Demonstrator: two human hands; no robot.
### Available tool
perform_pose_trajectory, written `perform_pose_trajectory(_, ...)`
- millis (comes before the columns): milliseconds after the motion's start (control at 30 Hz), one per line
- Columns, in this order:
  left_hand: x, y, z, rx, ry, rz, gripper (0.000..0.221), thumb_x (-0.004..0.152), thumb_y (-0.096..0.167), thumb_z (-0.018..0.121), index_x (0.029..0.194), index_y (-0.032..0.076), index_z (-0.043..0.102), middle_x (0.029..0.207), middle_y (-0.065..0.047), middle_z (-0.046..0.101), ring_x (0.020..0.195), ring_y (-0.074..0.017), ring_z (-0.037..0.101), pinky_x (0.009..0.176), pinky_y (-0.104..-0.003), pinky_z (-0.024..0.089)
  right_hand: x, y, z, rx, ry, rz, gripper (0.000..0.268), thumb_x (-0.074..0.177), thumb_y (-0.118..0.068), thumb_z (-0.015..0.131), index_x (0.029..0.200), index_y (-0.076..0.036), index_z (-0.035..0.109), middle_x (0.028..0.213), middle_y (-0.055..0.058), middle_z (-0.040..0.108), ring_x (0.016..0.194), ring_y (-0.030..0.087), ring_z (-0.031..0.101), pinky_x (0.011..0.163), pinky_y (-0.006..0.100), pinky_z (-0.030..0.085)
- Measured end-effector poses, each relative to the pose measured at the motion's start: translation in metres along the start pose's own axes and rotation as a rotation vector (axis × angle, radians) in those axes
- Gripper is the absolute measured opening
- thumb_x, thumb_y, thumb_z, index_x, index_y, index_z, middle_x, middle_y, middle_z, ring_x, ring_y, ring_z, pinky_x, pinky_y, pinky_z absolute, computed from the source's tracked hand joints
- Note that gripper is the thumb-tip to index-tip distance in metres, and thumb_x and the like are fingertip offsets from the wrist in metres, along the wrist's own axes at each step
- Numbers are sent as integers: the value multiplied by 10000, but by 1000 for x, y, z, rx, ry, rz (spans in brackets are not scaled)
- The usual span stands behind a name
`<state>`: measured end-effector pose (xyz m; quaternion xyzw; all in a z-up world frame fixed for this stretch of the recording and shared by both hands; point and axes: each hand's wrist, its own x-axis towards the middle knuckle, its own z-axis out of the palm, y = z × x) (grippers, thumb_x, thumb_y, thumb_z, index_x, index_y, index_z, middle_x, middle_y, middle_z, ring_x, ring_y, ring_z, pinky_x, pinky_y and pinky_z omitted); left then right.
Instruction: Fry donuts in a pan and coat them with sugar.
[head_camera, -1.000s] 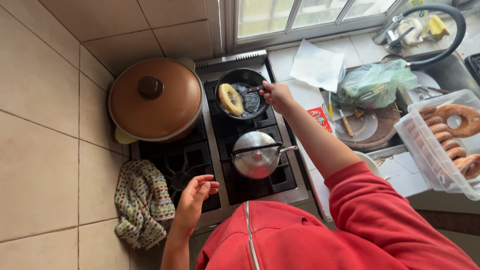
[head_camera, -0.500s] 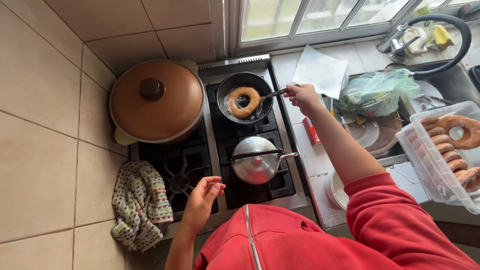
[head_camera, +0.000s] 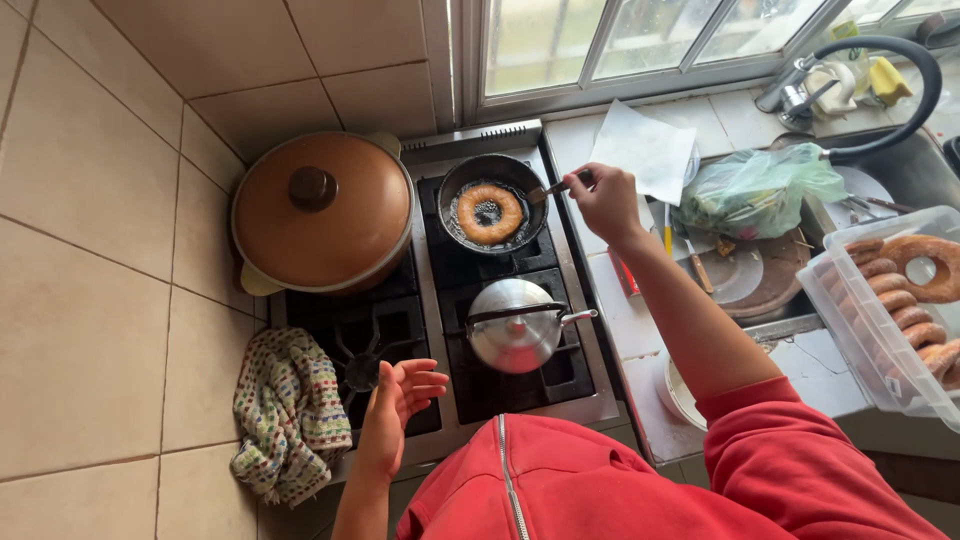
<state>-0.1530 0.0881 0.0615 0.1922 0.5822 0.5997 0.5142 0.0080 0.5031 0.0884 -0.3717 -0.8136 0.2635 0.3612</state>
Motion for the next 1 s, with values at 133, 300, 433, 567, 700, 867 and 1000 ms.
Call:
perform_pose_trajectory(133,-1,6,3,17,21,24,828,961,723,253,1226,56,665,1102,-98,768,1048,-193,698,939,-333,474,-18,-21,-6,-54,-33,-86,188,982,-216,741,1000,-32,770,791,103,748,590,166,688,556,305,515)
perform_pose_trajectory(300,0,-6,1,48,24,43,803,967,711,277,1230,57,663,1105,-94,770,1044,-185,701,936,-328,473,-35,-31,-14,-71,-54,-170,156,965,-176,749,1004,-25,759,898,122,746,646,172,696,597,304,533)
perform_pose_trajectory(433,-2,-12,1,76,41,64,779,974,696,316,1236,52,666,1099,-96,778,1028,-184,702,920,-328,471,-45,-28,-22,-15,5,-197,162,961,-164,763,1018,-13,756,877,124,737,674,182,697,607,311,528)
perform_pose_trajectory(567,1,-21,-5,80,33,37,778,971,688,313,1242,53,671,1100,-89,781,1024,-182,703,915,-326,470,-57,-16,-15,21,32,-144,131,970,-152,755,986,-22,765,867,116,750,656,190,687,625,307,539)
perform_pose_trajectory(700,-1,-20,-3,62,46,15,761,978,669,320,1252,49,666,1108,-92,779,1032,-189,700,918,-327,464,-72,-19,-19,70,109,-113,160,959,-150,755,1027,-5,748,876,128,748,711,168,721,640,291,548)
perform_pose_trajectory(867,-5,-13,-1,79,63,12,751,984,660,314,1252,53,664,1111,-93,777,1040,-188,699,928,-324,466,-85,-13,-31,148,132,45,164,983,-159,721,1055,-14,748,841,95,767,732,126,734,603,256,545)
perform_pose_trajectory(1000,-7,-9,0,85,83,7,749,988,657,315,1248,50,667,1116,-93,775,1045,-186,697,931,-326,463,-103,26,-57,565,323,287,149,1011,-166,696,1055,-28,731,859,84,749,716,117,694,600,238,527)
